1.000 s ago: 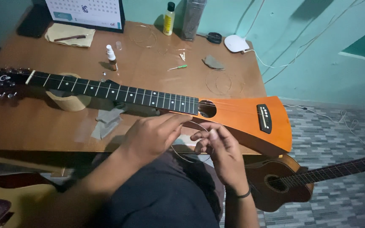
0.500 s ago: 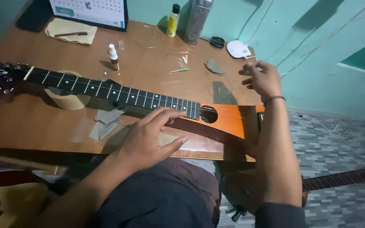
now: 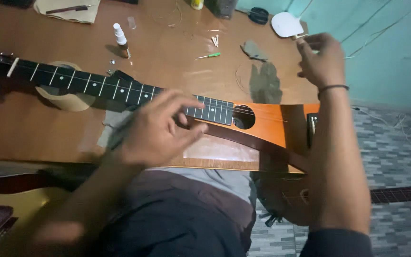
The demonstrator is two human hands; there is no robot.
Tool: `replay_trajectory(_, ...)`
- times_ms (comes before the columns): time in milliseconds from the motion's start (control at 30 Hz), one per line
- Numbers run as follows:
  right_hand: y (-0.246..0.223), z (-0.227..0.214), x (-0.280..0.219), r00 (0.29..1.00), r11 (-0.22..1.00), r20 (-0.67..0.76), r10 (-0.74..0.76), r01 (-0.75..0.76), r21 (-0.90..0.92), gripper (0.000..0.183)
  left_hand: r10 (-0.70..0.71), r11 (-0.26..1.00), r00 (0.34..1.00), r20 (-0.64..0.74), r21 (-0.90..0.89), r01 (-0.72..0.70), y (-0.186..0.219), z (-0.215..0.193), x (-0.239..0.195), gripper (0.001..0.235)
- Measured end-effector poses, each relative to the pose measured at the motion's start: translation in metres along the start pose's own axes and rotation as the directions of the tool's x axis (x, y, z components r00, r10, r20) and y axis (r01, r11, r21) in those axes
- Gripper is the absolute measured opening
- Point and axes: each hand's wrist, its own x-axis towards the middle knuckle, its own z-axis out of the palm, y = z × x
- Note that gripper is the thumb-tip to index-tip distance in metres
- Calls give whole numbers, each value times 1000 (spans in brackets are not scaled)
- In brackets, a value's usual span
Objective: The person changes the strings on an acoustic guitar. They begin by adjusting the tuning pegs on the headstock, then use a small tool to work on the bridge area. The person then handles a new guitar string, threading it through the bridge and winding it onto the tuning pegs.
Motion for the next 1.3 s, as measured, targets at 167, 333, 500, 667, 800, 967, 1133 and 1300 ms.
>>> replay_trajectory(167,-39,1,-46,964,964,39,-264,265,-35,25,138,987,961,-239,111,-114,-18,-19,33,17)
replay_trajectory(333,-116,69,-117,933,959,236,-273,246,139,31,123,929,972,-198,368,-43,-49,-22,36,20)
replay_trajectory(500,-135,118,-133,858,867,230,-459,489,-97,44,47,786,965,-259,606,125,-41,-32,5,31)
replay_trajectory(667,-127,114,-137,763,765,123,-635,643,-39,33,112,731,939,-326,667,145,-55,-80,-44,23)
replay_trajectory(800,-119,118,-138,742,740,31,-670,670,-57,25,79,670,860,-504,666,329,-63,-134,-95,8)
replay_trajectory(967,-119,122,-139,750,749,-16,-662,661,-43,18,30,617,793,-609,635,464,-65,-189,-110,7)
replay_trajectory(1133,-116,126,-141,779,778,16,-627,627,-41,19,-234,641,696,-679,430,636,-99,-222,-91,8)
replay_trajectory(1300,-128,147,-143,868,839,16,-497,485,-246,13,-440,684,697,-566,292,668,-192,-255,-64,24)
